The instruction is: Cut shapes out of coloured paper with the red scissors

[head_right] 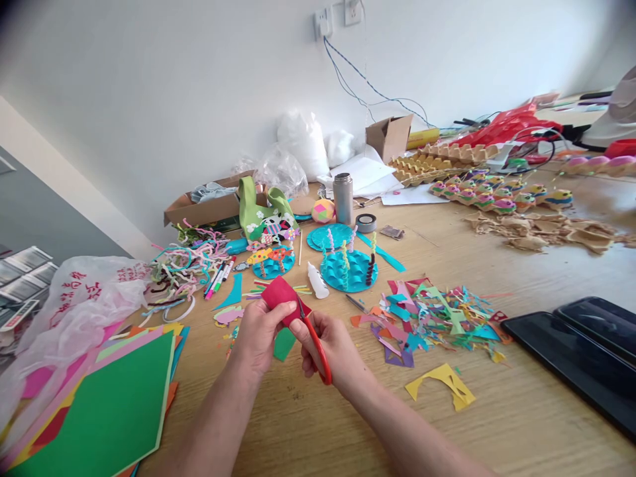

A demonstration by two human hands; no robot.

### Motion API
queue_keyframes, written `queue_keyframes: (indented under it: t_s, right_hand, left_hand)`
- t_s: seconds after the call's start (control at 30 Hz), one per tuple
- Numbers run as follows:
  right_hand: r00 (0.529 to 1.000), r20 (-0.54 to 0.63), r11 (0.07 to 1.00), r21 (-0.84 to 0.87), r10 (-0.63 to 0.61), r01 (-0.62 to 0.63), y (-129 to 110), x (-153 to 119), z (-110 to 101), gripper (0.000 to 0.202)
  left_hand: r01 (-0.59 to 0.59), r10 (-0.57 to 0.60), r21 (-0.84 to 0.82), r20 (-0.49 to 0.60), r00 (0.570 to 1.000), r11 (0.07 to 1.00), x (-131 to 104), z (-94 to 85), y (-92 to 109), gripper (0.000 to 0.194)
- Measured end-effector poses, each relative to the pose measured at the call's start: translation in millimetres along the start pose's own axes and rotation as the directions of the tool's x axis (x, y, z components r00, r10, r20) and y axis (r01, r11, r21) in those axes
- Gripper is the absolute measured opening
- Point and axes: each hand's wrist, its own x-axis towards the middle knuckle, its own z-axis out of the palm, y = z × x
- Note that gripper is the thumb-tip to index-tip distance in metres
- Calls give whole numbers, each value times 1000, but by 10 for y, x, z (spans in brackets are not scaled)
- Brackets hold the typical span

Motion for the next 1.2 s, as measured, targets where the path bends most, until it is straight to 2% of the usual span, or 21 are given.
queue_keyframes:
  t_s: [0.6, 0.8, 1.2]
  right_hand:
    - [1000, -5, 1000, 29, -8, 9, 31, 2, 2, 51]
    - [1000, 6, 998, 70, -2, 2, 18, 0, 8, 51]
    - [1000, 2, 998, 62, 14, -14, -31, -12, 16, 48]
  left_hand:
    - [15, -14, -28, 25, 1000, 999, -9, -4, -7, 14]
    - [40, -40, -96, 3, 999, 995, -22, 10, 20, 17]
    - [36, -37, -115, -7, 999, 993, -20, 19, 36, 17]
